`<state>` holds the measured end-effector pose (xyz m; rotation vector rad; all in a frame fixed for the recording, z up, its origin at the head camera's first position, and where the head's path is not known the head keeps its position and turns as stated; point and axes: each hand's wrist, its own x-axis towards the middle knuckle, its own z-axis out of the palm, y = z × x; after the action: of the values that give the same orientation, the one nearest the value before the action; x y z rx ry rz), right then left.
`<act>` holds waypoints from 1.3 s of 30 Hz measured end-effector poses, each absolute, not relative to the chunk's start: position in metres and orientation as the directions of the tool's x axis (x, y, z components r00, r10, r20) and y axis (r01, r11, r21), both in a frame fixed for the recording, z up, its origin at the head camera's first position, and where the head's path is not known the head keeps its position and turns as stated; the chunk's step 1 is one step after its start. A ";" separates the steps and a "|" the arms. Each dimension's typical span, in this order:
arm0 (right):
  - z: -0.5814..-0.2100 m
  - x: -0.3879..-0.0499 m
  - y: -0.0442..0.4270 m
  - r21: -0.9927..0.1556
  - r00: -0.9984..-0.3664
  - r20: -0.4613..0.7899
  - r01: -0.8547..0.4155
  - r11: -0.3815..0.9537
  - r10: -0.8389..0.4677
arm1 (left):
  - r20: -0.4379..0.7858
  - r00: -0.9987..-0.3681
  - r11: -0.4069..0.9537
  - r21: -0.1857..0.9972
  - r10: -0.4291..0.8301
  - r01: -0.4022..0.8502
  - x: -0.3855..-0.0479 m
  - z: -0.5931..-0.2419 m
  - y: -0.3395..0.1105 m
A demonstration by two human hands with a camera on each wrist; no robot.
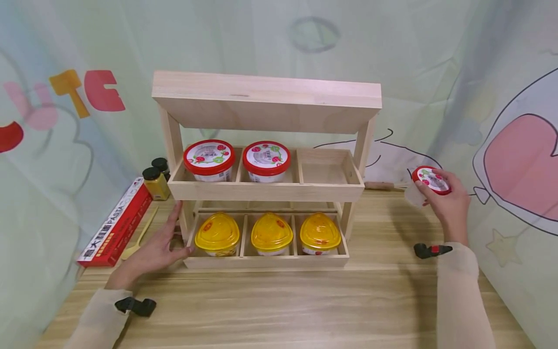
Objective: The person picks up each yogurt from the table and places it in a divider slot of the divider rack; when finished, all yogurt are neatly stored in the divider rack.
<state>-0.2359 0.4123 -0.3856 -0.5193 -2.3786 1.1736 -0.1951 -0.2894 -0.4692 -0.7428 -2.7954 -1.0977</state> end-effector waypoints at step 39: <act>-0.247 -0.192 0.292 -0.756 -0.774 0.632 -0.609 0.239 0.027 | 0.193 -0.895 0.630 0.650 0.403 0.424 -0.193 -0.470 -0.290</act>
<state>-0.1919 0.2921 -0.2468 0.5306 -1.9884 1.5736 -0.1933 -0.2897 -0.4702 -0.7129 -2.8100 -1.1323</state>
